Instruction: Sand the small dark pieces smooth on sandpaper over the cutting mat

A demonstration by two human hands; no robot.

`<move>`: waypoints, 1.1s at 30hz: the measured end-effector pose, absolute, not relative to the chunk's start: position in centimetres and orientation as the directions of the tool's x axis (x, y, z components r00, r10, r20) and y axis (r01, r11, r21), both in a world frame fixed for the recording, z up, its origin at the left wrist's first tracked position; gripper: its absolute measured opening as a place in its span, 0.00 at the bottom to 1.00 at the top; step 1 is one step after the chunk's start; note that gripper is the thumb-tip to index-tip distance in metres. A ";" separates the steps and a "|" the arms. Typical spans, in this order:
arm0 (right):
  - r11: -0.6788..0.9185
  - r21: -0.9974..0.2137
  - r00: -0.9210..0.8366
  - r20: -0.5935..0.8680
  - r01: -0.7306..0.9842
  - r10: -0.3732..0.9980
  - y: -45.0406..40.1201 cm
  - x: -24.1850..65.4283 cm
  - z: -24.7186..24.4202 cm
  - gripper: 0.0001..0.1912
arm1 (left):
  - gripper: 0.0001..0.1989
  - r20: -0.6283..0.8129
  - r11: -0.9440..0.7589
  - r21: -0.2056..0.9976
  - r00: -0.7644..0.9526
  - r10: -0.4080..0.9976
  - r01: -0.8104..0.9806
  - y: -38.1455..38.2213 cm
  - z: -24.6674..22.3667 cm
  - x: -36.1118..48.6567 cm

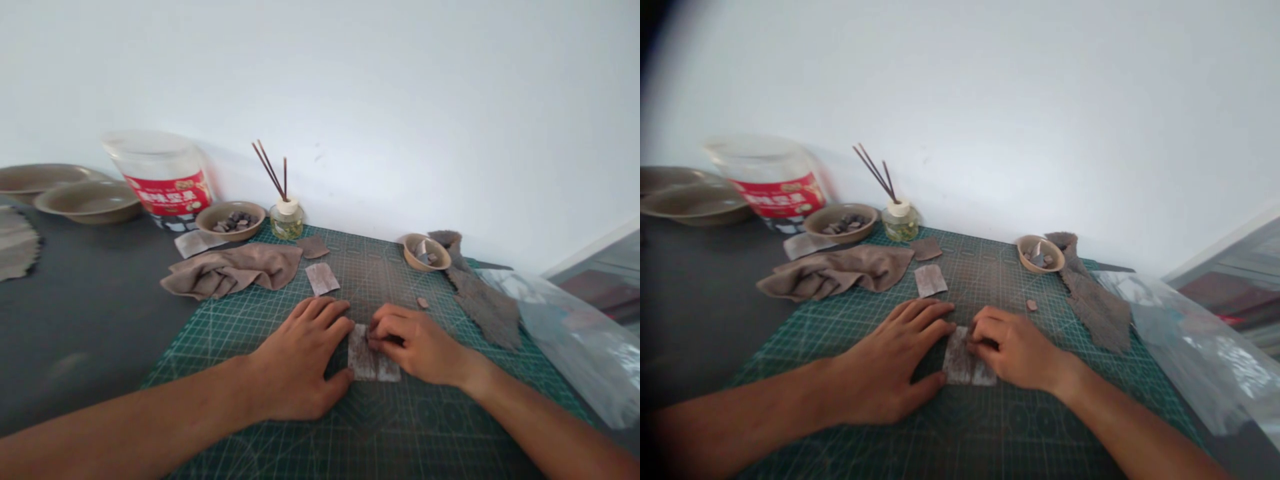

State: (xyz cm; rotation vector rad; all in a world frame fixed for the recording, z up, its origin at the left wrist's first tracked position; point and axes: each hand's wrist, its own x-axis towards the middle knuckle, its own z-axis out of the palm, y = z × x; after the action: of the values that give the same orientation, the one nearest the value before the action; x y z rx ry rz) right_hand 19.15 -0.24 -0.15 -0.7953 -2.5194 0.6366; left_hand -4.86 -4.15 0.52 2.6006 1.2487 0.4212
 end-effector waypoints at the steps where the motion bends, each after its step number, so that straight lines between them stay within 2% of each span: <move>1: 0.738 -0.547 -0.771 0.239 0.396 0.591 -0.5 19.1 -0.1 0.05 | 0.23 0.155 -0.613 0.324 0.598 0.786 0.721 -4.2 0.6 -4.9; 10: 0.811 -0.522 -0.815 0.329 0.265 0.477 -2.1 17.9 -0.8 0.03 | 0.24 0.165 -0.630 0.325 0.613 0.772 0.706 -4.0 0.6 -4.9; 15: 0.824 -0.507 -0.798 0.372 0.253 0.474 -2.5 18.0 -0.5 0.02 | 0.24 0.136 -0.621 0.339 0.616 0.776 0.707 -4.2 1.3 -5.0; 29: 0.788 -0.528 -0.801 0.295 0.317 0.520 -2.9 17.5 -0.6 0.04 | 0.25 0.165 -0.642 0.332 0.627 0.761 0.692 -4.1 0.6 -4.9; 33: 0.770 -0.507 -0.786 0.255 0.387 0.562 -2.1 17.6 -0.5 0.05 | 0.24 0.148 -0.632 0.336 0.623 0.768 0.699 -4.1 0.6 -4.9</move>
State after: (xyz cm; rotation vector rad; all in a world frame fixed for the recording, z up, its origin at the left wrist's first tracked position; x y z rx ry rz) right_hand 17.64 -2.07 -0.53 -0.7213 -2.5692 0.6133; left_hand -4.91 -4.09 0.62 2.6022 1.1980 0.4077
